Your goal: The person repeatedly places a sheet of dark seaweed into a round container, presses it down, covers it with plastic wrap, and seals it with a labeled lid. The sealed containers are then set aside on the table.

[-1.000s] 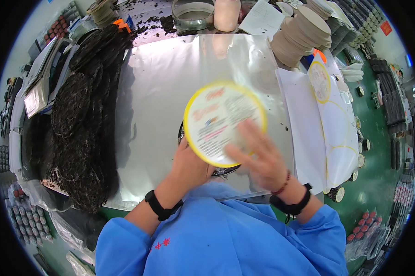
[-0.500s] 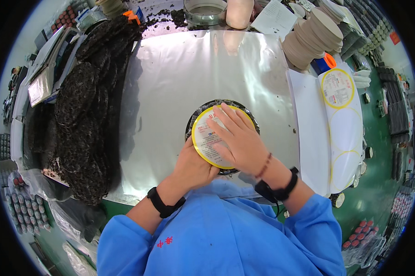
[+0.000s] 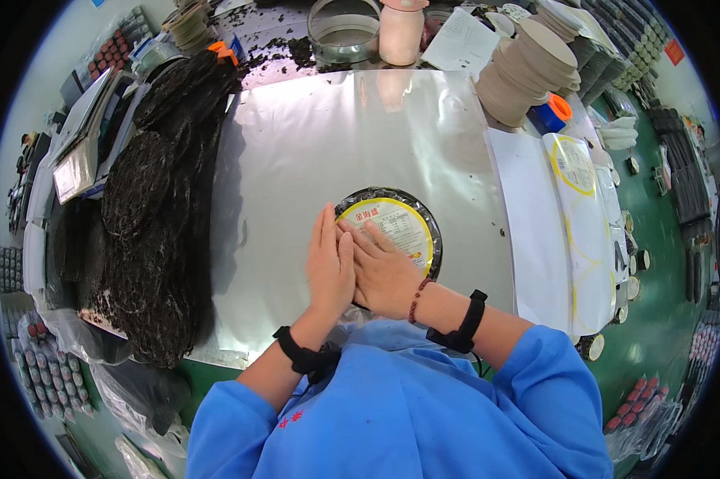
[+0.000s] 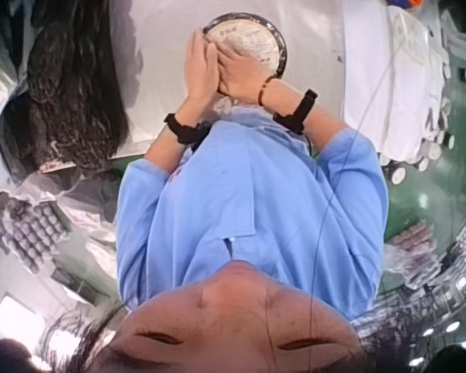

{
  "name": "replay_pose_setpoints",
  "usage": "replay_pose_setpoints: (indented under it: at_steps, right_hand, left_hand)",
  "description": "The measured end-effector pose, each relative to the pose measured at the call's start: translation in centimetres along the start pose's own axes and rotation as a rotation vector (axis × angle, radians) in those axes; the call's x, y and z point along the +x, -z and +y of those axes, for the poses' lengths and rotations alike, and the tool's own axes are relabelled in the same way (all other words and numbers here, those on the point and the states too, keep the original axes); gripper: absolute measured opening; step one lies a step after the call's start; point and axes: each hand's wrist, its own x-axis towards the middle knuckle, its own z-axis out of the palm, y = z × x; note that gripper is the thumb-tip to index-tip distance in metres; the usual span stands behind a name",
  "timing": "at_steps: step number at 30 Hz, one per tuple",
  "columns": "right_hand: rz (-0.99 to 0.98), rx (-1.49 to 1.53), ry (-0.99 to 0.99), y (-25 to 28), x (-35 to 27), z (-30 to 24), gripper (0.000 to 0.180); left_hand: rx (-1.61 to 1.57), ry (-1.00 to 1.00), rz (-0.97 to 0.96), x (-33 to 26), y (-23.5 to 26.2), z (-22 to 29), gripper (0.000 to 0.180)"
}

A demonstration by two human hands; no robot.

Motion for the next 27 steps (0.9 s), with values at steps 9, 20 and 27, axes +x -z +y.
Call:
replay_pose_setpoints:
  at_steps: [9, 20, 27]
  right_hand:
    - [0.461, 0.581, -0.659, -1.2, -2.9, 7.7, 0.056]
    - [0.582, 1.158, -0.544, 0.9, -5.9, 5.8, 0.036]
    - [0.442, 1.157, -0.209, 2.8, -8.1, 4.9, 0.097]
  left_hand:
    - [-0.654, 0.515, -0.139, 1.2, 0.8, -1.0, 0.045]
    - [-1.022, 0.456, -0.303, 0.5, 3.6, -1.5, 0.048]
    - [-0.779, 0.407, -0.584, 0.1, 6.0, 1.8, 0.063]
